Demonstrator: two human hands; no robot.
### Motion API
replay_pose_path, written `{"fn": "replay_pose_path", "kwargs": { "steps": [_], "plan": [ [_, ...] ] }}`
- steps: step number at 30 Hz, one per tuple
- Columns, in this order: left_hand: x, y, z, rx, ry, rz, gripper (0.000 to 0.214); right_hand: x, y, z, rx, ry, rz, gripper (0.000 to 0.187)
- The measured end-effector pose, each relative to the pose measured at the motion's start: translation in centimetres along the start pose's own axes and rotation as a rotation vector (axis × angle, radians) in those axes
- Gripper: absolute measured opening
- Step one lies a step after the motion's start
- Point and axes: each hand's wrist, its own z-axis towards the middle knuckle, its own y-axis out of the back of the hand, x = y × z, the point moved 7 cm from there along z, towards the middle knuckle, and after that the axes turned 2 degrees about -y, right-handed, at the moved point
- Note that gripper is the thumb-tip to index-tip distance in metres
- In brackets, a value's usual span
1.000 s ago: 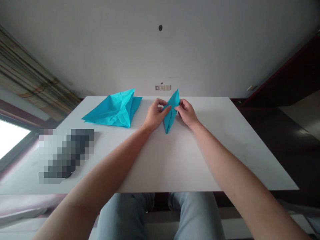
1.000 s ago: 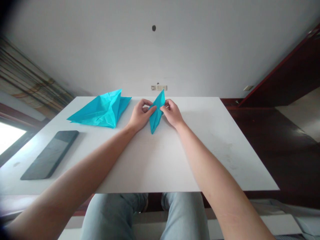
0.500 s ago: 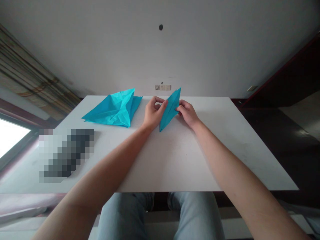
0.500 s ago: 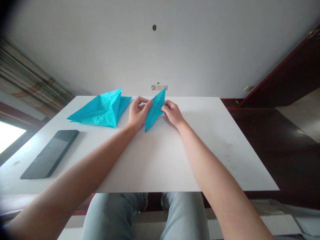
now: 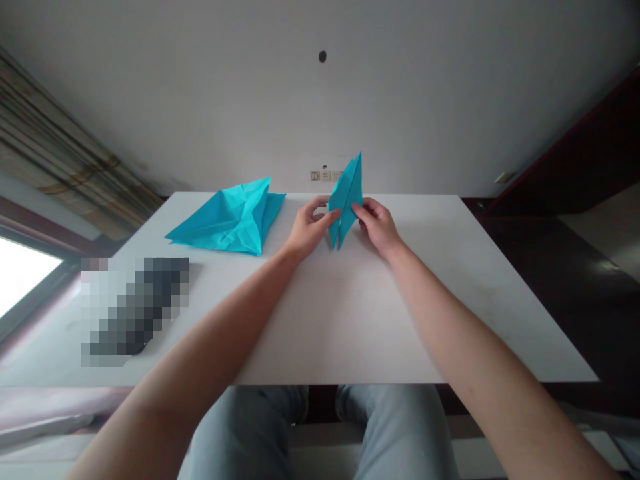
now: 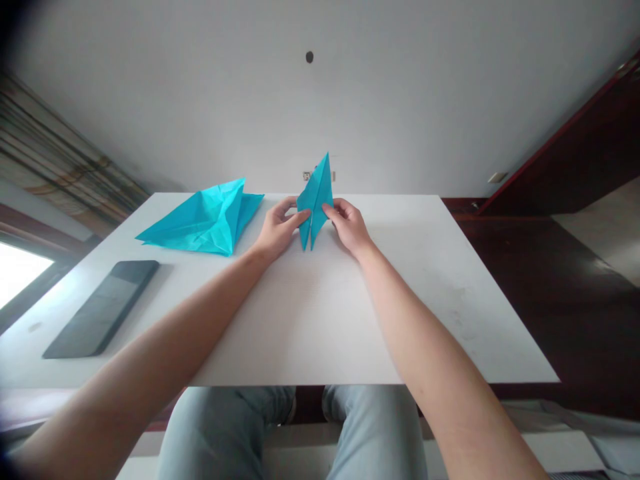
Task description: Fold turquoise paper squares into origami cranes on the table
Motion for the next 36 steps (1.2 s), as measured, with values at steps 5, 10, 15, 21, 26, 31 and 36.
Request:
{"fn": "replay_pose_path", "kwargs": {
  "steps": [5, 10, 15, 21, 26, 31, 36],
  "plan": [
    [0.6, 0.2, 0.4, -0.033, 0.079, -0.078, 0.014, 0.1, 0.2, -0.1, -0.022, 0.012, -0.001, 0.062],
    [1.0, 0.8, 0.5, -0.105, 0.08, 0.004, 0.013, 0.3, -0.4, -0.4, 0.029, 0.047, -0.055, 0.065],
    [0.7, 1.6, 0.7, -0.168, -0.14, 0.193, 0.03, 0.7, -1.2, -0.8, 0.105, 0.072, -0.148, 0.069],
    [1.3, 1.4, 0.9, -0.071, -0.21, 0.277, 0.044, 0.3, -1.0, -0.7, 0.117, 0.066, -0.146, 0.069],
    [0.8, 1.0, 0.6, -0.042, -0.234, 0.265, 0.046, -0.1, -1.0, -0.6, 0.122, 0.071, -0.167, 0.068],
    [1.0, 0.3, 0.5, 0.034, -0.14, 0.191, 0.055, -0.1, -1.1, -0.6, 0.144, 0.068, -0.127, 0.066],
    [1.5, 0.2, 0.5, 0.067, -0.083, 0.085, 0.064, 0.6, -1.1, -0.8, 0.121, 0.08, -0.07, 0.07]
  ]
}}
